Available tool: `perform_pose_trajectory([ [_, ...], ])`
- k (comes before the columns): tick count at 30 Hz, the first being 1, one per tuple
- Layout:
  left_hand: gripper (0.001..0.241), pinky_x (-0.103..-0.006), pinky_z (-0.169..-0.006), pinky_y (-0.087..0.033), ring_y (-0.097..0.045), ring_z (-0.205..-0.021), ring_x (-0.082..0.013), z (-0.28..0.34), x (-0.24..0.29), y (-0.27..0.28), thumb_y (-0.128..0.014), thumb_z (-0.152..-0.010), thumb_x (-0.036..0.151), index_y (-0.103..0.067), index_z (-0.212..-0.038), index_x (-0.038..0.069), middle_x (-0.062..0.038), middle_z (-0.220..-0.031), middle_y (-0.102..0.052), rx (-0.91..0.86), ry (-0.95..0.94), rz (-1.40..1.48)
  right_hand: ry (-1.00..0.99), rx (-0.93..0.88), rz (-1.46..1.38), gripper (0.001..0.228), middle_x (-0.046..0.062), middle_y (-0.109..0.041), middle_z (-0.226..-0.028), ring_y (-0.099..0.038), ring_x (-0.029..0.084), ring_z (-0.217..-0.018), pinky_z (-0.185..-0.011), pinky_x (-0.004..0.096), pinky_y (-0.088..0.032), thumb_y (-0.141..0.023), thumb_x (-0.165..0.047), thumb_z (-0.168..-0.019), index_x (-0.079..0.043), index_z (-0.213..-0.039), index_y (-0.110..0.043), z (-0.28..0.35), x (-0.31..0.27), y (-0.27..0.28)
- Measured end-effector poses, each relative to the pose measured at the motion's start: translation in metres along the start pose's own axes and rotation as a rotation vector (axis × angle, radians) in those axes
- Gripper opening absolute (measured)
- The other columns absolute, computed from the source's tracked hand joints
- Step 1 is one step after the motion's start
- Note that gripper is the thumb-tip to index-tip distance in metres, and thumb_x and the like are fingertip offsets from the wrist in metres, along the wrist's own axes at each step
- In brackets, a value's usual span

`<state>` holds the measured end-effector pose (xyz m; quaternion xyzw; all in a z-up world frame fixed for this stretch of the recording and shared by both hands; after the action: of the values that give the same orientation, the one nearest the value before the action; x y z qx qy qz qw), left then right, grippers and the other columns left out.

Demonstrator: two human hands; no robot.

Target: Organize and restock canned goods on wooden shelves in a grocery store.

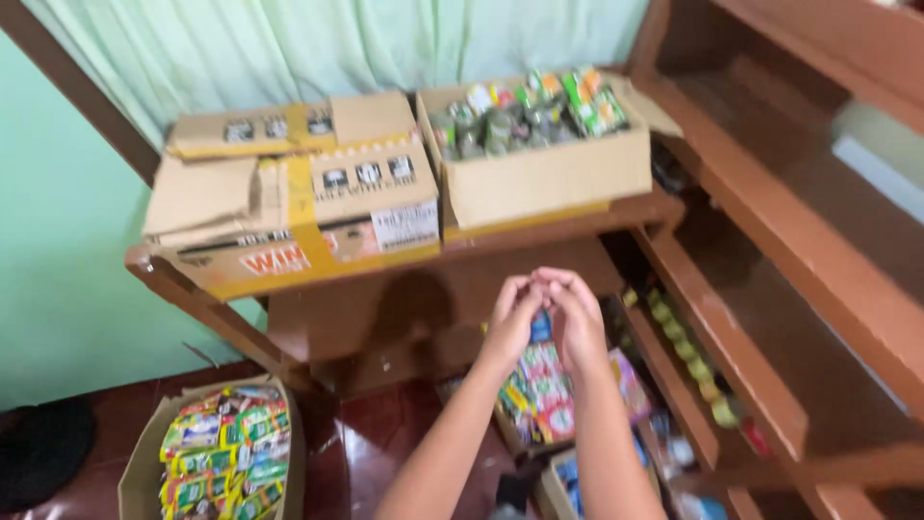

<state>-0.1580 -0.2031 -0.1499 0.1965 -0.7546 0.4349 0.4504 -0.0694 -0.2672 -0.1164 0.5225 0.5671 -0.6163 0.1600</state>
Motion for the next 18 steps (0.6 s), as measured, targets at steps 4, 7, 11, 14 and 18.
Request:
perform_pose_trajectory([
  [4,0.022,-0.0290,-0.097,-0.050,-0.062,-0.108,-0.0123,-0.025,0.018,-0.006,-0.062,-0.100,0.017,-0.058,-0.118,0.005,-0.004,-0.112,-0.065,0.042,0.007,-0.115,0.021,-0.113,0.046,0.025,0.013,-0.069,-0.115,-0.064,0.020,-0.110,-0.100,0.034,-0.050,-0.057,-0.008,-0.100,0.004,-0.121,-0.064,-0.035,-0.016,-0.010],
  [7,0.026,-0.0301,-0.097,-0.050,-0.060,-0.110,-0.0139,-0.066,0.027,-0.011,-0.066,-0.100,0.017,-0.059,-0.120,0.004,-0.007,-0.115,-0.065,0.028,-0.117,-0.229,-0.029,-0.088,0.088,0.026,0.013,-0.068,-0.117,-0.062,0.020,-0.111,-0.100,0.034,-0.048,-0.058,-0.004,-0.098,0.004,-0.122,-0.063,-0.073,-0.021,-0.003],
  [11,0.034,-0.0311,-0.094,-0.052,-0.063,-0.110,-0.0144,-0.107,0.055,-0.020,-0.067,-0.099,0.021,-0.060,-0.127,0.004,-0.006,-0.118,-0.067,-0.068,-0.106,-0.381,0.075,-0.208,0.055,0.025,0.013,-0.068,-0.120,-0.064,0.020,-0.113,-0.105,0.035,-0.050,-0.056,-0.005,-0.100,0.004,-0.123,-0.061,-0.118,-0.053,-0.005],
  [14,0.036,-0.0306,-0.091,-0.052,-0.064,-0.107,-0.0136,-0.123,0.077,-0.025,-0.065,-0.099,0.022,-0.060,-0.130,0.005,-0.005,-0.118,-0.069,-0.171,-0.067,-0.479,0.079,-0.216,0.072,0.026,0.012,-0.068,-0.119,-0.065,0.020,-0.111,-0.102,0.036,-0.052,-0.057,-0.008,-0.101,0.002,-0.124,-0.061,-0.137,-0.056,0.008],
  [18,0.026,-0.0298,-0.085,-0.054,-0.067,-0.097,-0.0119,-0.169,0.132,-0.025,-0.063,-0.099,0.019,-0.067,-0.121,0.005,-0.003,-0.109,-0.074,-0.276,-0.152,-0.725,0.229,-0.188,0.313,0.025,0.010,-0.069,-0.116,-0.066,0.018,-0.104,-0.100,0.035,-0.054,-0.061,-0.013,-0.103,0.000,-0.125,-0.062,-0.191,-0.079,0.001],
])
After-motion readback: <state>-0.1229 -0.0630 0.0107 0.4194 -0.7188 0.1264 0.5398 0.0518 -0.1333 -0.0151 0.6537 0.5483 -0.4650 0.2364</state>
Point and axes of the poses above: each hand's wrist, its own z-axis away from the middle knuckle, its own y-axis out of the back of the hand, x = y × z, the point moved 2 cm from there along -z, towards the middle knuckle
